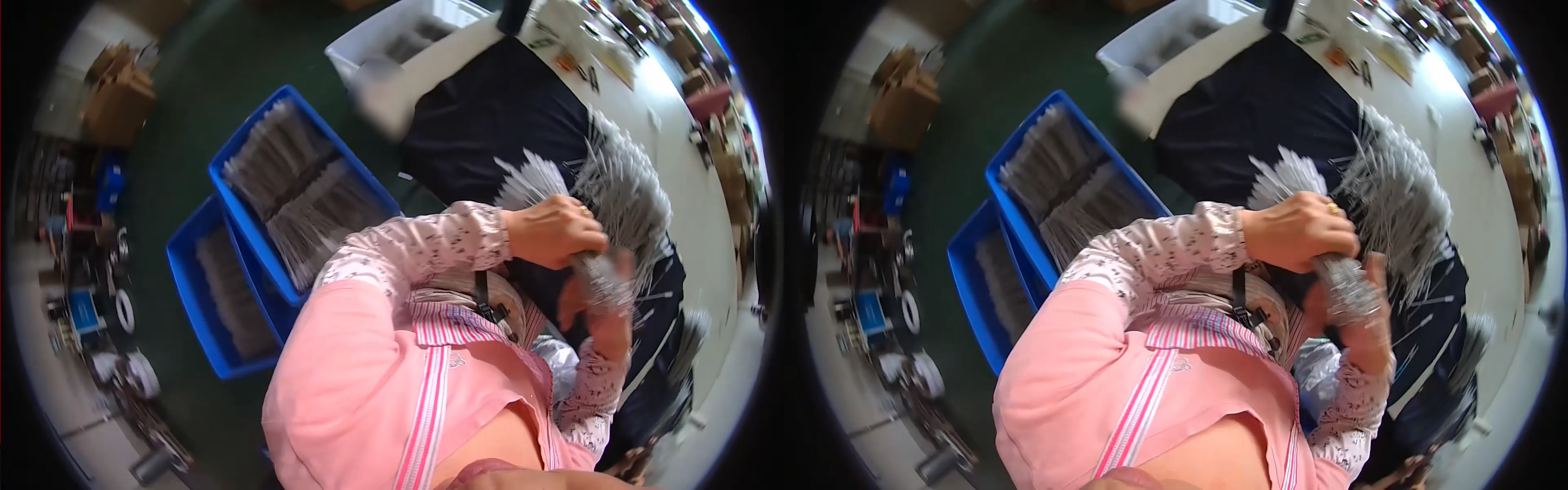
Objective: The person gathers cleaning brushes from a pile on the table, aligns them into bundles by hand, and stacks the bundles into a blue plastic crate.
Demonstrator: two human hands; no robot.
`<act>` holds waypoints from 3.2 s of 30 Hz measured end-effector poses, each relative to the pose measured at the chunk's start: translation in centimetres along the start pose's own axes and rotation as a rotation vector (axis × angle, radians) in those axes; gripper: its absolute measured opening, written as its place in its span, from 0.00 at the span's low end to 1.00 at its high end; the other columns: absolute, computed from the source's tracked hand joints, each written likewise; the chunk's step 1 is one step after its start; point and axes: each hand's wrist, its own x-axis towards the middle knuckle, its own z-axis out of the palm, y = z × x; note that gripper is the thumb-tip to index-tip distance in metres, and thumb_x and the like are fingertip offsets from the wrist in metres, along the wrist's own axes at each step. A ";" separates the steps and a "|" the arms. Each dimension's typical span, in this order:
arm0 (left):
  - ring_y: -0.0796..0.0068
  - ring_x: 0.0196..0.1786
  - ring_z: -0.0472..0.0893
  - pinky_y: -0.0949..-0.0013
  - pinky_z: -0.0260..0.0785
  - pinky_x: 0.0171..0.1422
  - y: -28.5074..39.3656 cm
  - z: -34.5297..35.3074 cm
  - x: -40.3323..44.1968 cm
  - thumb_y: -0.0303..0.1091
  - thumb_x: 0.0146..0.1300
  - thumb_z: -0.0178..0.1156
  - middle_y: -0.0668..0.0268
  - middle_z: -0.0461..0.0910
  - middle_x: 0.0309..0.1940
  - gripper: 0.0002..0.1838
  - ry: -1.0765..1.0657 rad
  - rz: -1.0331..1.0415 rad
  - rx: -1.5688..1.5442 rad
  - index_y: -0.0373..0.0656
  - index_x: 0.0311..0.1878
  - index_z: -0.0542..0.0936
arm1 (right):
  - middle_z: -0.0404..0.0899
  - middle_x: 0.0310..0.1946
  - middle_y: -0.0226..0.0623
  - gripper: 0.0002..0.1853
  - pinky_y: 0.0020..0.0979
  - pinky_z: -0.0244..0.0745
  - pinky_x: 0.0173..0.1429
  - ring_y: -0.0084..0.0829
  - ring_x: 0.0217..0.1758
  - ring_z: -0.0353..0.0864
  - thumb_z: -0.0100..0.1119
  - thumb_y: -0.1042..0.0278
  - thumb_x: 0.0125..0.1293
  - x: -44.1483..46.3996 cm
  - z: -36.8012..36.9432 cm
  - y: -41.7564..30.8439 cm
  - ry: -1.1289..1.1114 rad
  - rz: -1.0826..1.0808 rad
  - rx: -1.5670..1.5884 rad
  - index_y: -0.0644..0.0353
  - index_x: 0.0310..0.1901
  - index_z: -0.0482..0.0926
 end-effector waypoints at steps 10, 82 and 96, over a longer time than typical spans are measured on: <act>0.52 0.36 0.82 0.57 0.73 0.42 -3.9 -1.1 2.4 0.44 0.47 0.71 0.57 0.82 0.30 0.28 0.261 -0.314 -0.124 0.45 0.50 0.74 | 0.75 0.57 0.50 0.30 0.42 0.63 0.67 0.44 0.63 0.73 0.47 0.50 0.71 7.0 6.2 -11.0 0.376 -1.297 -1.360 0.73 0.60 0.69; 0.62 0.65 0.65 0.57 0.60 0.67 5.9 1.1 -7.5 0.26 0.44 0.68 0.56 0.68 0.58 0.36 0.383 -1.003 -0.773 0.37 0.61 0.68 | 0.82 0.35 0.37 0.20 0.28 0.78 0.43 0.26 0.35 0.82 0.66 0.81 0.48 6.5 2.3 12.0 0.064 -0.101 0.555 0.66 0.46 0.79; 0.58 0.49 0.81 0.61 0.77 0.53 7.9 3.0 -10.5 0.25 0.54 0.64 0.54 0.77 0.50 0.26 0.227 -1.545 -1.314 0.34 0.57 0.70 | 0.79 0.36 0.29 0.15 0.19 0.76 0.35 0.17 0.36 0.78 0.59 0.62 0.67 4.3 3.1 13.2 0.330 -0.175 0.300 0.62 0.50 0.78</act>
